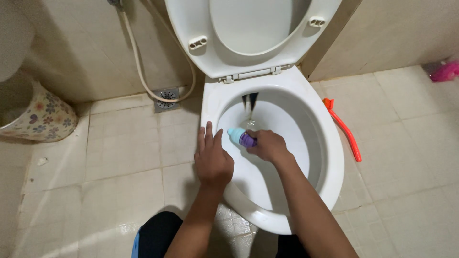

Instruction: The person pours a cleaning liquid from a bottle into the toilet bowl and then places the bottle on a wall shelf. The person is wearing slippers.

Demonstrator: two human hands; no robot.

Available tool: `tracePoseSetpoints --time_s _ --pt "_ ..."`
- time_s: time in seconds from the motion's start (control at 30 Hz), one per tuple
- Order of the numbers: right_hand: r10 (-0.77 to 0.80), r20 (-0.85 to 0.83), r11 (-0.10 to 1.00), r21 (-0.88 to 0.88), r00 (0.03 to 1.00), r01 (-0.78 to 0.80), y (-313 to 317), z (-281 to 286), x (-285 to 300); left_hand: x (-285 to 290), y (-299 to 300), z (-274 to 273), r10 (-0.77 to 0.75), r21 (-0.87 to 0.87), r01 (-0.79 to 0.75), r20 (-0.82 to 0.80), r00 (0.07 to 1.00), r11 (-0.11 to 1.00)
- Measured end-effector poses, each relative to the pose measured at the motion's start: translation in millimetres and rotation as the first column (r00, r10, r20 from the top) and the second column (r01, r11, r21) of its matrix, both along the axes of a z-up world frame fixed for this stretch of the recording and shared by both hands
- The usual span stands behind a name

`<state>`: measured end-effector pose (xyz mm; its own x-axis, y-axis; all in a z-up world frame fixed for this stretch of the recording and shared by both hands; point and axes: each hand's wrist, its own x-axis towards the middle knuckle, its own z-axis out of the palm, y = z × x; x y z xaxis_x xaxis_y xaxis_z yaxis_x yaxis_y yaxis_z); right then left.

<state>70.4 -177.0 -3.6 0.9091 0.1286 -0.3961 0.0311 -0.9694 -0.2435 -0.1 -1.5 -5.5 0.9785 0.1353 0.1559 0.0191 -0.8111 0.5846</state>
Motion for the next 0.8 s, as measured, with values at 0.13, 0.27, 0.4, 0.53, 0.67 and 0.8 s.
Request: tracePoseSetpoints --time_s 0.13,0.27,0.4,0.53,0.67,0.8 --pt "0.029 -0.07 0.999 -0.026 0.997 -0.031 -9 12 -17 2 -1 5 0.003 -0.011 -0.003 -0.063 0.998 1.0" --pt "0.063 -0.023 0.997 -0.037 0.998 -0.064 -2 14 -17 1 -1 4 0.011 -0.012 -0.011 -0.056 0.998 1.0" --pt "0.1 0.03 0.994 -0.037 0.995 -0.099 -2 7 -25 0 0 7 -0.002 0.001 0.002 -0.067 0.998 1.0" --pt "0.082 -0.051 0.994 -0.067 0.995 -0.085 -11 22 -46 0 0 12 -0.026 0.004 0.027 -0.067 0.997 1.0" --pt "0.137 -0.113 0.963 -0.217 0.984 -0.159 -18 47 -63 -2 1 18 -0.038 0.013 0.04 -0.144 0.989 0.999" --pt "0.068 -0.084 0.936 -0.339 0.994 -0.093 -24 38 -70 0 0 6 -0.1 0.159 0.108 -0.054 0.993 0.981"
